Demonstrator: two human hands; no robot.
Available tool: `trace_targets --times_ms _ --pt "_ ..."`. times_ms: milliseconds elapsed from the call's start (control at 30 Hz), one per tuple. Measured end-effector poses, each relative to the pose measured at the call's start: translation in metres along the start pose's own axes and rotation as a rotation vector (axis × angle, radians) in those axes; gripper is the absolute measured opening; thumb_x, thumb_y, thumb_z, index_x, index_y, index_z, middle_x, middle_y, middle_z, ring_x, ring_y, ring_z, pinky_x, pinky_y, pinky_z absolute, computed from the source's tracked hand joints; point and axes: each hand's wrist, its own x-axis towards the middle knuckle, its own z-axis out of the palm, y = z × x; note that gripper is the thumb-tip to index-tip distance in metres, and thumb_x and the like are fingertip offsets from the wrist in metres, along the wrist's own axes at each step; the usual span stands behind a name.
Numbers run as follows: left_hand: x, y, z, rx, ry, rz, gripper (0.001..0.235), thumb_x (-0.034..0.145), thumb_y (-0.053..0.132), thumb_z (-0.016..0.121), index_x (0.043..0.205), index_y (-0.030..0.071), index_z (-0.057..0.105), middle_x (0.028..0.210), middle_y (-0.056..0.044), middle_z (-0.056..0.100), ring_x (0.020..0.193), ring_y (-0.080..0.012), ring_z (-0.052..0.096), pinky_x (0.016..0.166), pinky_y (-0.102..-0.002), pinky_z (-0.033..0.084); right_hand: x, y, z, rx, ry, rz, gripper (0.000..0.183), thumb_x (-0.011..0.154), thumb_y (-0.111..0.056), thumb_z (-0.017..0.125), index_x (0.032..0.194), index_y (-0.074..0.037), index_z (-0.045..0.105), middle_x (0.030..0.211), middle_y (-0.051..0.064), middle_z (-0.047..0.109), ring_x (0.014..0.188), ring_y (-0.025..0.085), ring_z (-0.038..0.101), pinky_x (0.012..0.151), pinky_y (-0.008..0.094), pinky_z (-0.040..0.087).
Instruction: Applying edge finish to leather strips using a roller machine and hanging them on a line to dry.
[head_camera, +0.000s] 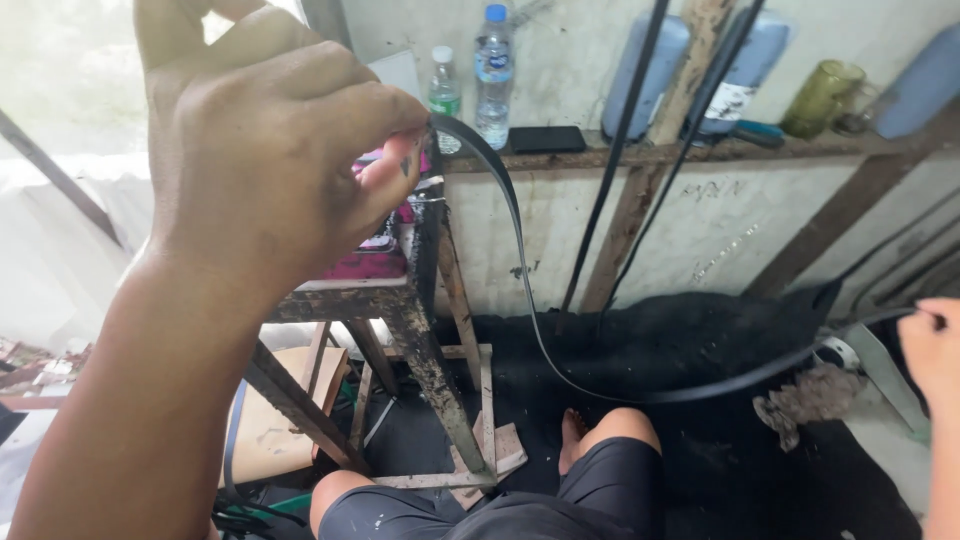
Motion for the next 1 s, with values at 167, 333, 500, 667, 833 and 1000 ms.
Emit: trace_targets --times_ms 167,333,500,667,833,1000 --pt "0.016 0.012 0.004 0.042 0.029 0.051 0.029 0.099 0.013 0.1 0.091 0.029 0.077 0.087 0.011 0.071 0.087 -0.0156 0.062 0.101 -0.041 0.041 0.031 -0.207 -0.08 -0.712 -0.212 -0.002 0.03 0.104 -0.037 0.053 0.114 -0.039 0.081 0.112 -0.01 0.073 0.122 0.022 0.061 0.108 0.036 0.041" --pt "0.037 0.027 0.004 0.041 0.042 0.101 0.019 0.093 0.011 0.085 0.084 0.023 0.073 0.081 0.006 0.064 0.083 -0.0204 0.058 0.08 -0.033 0.049 0.049 -0.281 -0.08 -0.772 -0.58 0.196 0.039 0.107 -0.038 0.041 0.12 -0.044 0.077 0.127 -0.011 0.074 0.127 0.018 0.056 0.108 0.04 0.027" --pt "0.067 0.044 0.007 0.044 -0.036 0.112 0.026 0.089 0.01 0.083 0.07 0.021 0.068 0.063 0.009 0.057 0.073 -0.0173 0.058 0.105 -0.044 0.04 0.022 -0.255 -0.033 -0.744 -0.678 0.157 0.031 0.102 -0.039 0.047 0.113 -0.047 0.075 0.117 -0.015 0.07 0.123 0.014 0.056 0.111 0.04 0.029" --pt "0.104 0.06 0.038 0.119 0.015 0.186 0.037 0.086 0.002 0.076 0.06 0.023 0.06 0.057 0.009 0.05 0.067 -0.0181 0.053 0.102 -0.043 0.043 -0.001 -0.228 -0.001 -0.756 -0.654 0.128 0.023 0.095 -0.033 0.053 0.092 -0.041 0.075 0.101 -0.012 0.067 0.116 0.016 0.056 0.107 0.04 0.033" --pt "0.157 0.079 0.064 0.058 -0.026 0.3 0.027 0.08 0.007 0.067 0.06 0.025 0.061 0.06 0.008 0.056 0.066 -0.022 0.055 0.099 -0.046 0.042 -0.012 -0.195 0.011 -0.639 -0.715 0.256 0.031 0.092 -0.021 0.049 0.096 -0.033 0.077 0.106 -0.007 0.066 0.118 0.02 0.052 0.114 0.047 0.03" --pt "0.224 0.103 0.09 -0.097 0.128 0.411 0.024 0.08 0.004 0.066 0.062 0.02 0.062 0.06 0.0 0.053 0.067 -0.0273 0.051 0.092 -0.047 0.047 -0.002 -0.162 -0.002 -0.579 -0.687 0.385 0.024 0.093 -0.028 0.055 0.104 -0.035 0.075 0.113 -0.007 0.066 0.123 0.019 0.052 0.11 0.044 0.031"
